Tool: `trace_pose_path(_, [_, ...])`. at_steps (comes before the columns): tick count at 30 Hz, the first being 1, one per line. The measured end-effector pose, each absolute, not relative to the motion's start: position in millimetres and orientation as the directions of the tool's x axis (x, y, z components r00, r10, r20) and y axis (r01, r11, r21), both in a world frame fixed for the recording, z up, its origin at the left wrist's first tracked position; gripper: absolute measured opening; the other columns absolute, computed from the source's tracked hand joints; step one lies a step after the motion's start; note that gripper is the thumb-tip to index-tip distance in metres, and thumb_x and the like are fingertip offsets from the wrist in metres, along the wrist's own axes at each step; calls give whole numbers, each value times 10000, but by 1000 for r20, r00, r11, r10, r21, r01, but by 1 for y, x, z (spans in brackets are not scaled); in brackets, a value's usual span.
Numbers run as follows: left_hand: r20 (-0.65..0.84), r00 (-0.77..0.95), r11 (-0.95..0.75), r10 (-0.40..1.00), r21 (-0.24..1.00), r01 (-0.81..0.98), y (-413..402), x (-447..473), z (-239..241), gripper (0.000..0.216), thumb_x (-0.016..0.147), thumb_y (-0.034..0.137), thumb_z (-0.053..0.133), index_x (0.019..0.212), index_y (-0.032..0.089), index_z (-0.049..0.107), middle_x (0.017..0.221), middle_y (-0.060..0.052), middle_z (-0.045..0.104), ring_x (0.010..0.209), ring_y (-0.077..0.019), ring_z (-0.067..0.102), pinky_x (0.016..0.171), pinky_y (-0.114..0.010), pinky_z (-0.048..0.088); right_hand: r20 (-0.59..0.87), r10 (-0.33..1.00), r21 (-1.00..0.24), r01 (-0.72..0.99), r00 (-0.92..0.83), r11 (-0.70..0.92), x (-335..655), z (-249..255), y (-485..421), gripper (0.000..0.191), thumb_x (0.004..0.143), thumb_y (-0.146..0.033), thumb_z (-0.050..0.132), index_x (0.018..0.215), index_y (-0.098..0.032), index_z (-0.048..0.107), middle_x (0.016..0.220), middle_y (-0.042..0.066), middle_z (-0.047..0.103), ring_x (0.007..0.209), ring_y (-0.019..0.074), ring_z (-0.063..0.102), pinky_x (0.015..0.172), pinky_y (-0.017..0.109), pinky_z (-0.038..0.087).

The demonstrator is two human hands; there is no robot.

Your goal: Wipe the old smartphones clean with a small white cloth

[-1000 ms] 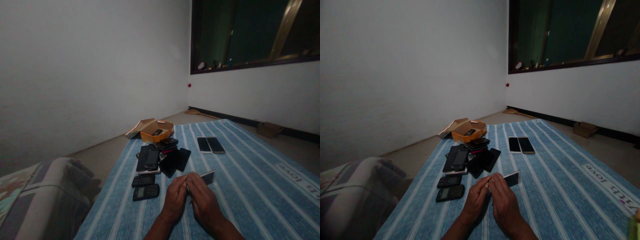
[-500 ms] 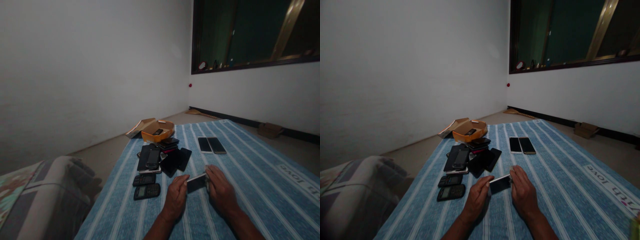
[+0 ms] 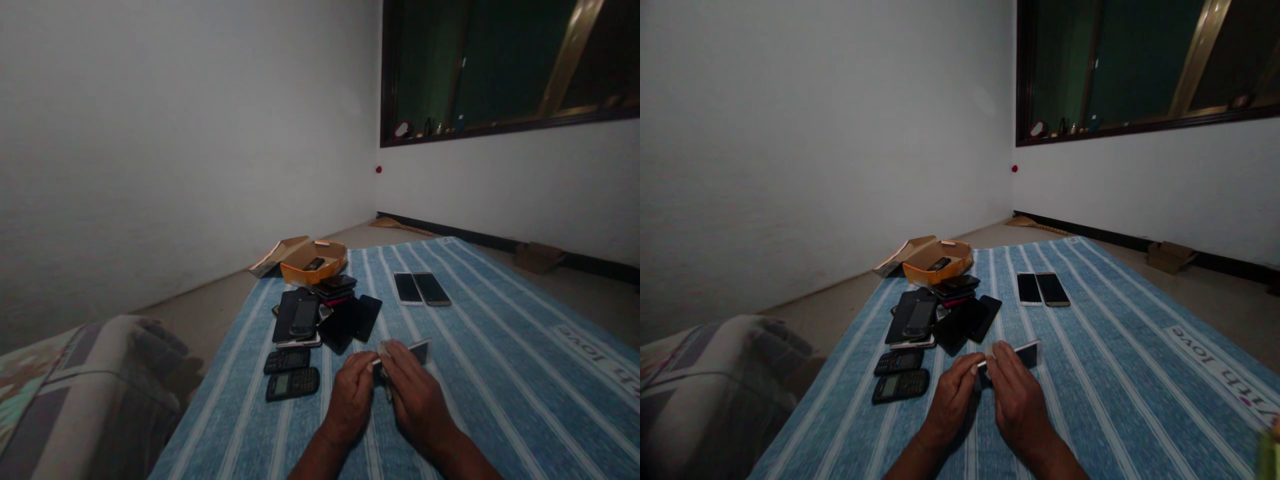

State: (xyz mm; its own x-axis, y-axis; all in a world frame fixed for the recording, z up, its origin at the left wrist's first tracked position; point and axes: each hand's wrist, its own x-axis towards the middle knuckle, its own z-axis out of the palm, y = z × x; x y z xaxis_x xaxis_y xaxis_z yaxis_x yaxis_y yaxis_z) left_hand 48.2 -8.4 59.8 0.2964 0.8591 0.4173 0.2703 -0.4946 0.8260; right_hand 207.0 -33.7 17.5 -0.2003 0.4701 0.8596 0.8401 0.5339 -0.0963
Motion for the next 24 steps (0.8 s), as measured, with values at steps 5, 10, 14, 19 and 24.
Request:
trace_pose_path(5, [405, 299, -485, 864, 829, 278, -7, 48, 60, 328, 959, 280, 436, 1048, 170, 731, 1017, -104, 747, 1001, -233, 673, 928, -375, 514, 869, 483, -141, 883, -106, 448, 233, 17, -25, 436, 908, -46, 404, 1278, -148, 612, 1241, 157, 677, 1221, 288, 612, 981, 515, 564])
trace_pose_path(10, [400, 294, -479, 868, 832, 280, -7, 48, 58, 329, 954, 277, 437, 1051, 167, 731, 1018, -105, 744, 1010, -238, 670, 928, -378, 508, 843, 538, -273, 874, 16, 401, 254, 14, -19, 378, 924, -106, 417, 1221, -163, 645, 1213, 148, 676, 1192, 286, 615, 983, 513, 558])
trace_pose_path(14, [397, 298, -477, 868, 834, 277, -7, 48, 58, 332, 950, 280, 439, 1050, 159, 731, 1007, -106, 741, 996, -238, 673, 917, -378, 511, 820, 560, -374, 847, 113, 377, 257, 11, -17, 375, 920, -124, 412, 1199, -168, 657, 1192, 135, 675, 1137, 259, 634, 973, 467, 563])
trace_pose_path(19, [384, 292, -461, 876, 843, 275, -6, 48, 56, 340, 951, 290, 437, 1045, 157, 735, 1020, -111, 742, 1009, -241, 671, 930, -386, 508, 760, 612, -503, 796, 220, 338, 257, 14, -16, 405, 889, -140, 398, 1180, -171, 678, 1178, 124, 682, 1110, 248, 646, 963, 433, 553])
trace_pose_path(24, [379, 296, -458, 877, 846, 273, -6, 48, 55, 337, 952, 288, 438, 1061, 166, 733, 1029, -107, 741, 1018, -241, 668, 932, -387, 506, 682, 661, -642, 689, 312, 337, 258, 22, -17, 387, 863, -181, 412, 1094, -176, 723, 1108, 108, 710, 1042, 230, 675, 937, 382, 553])
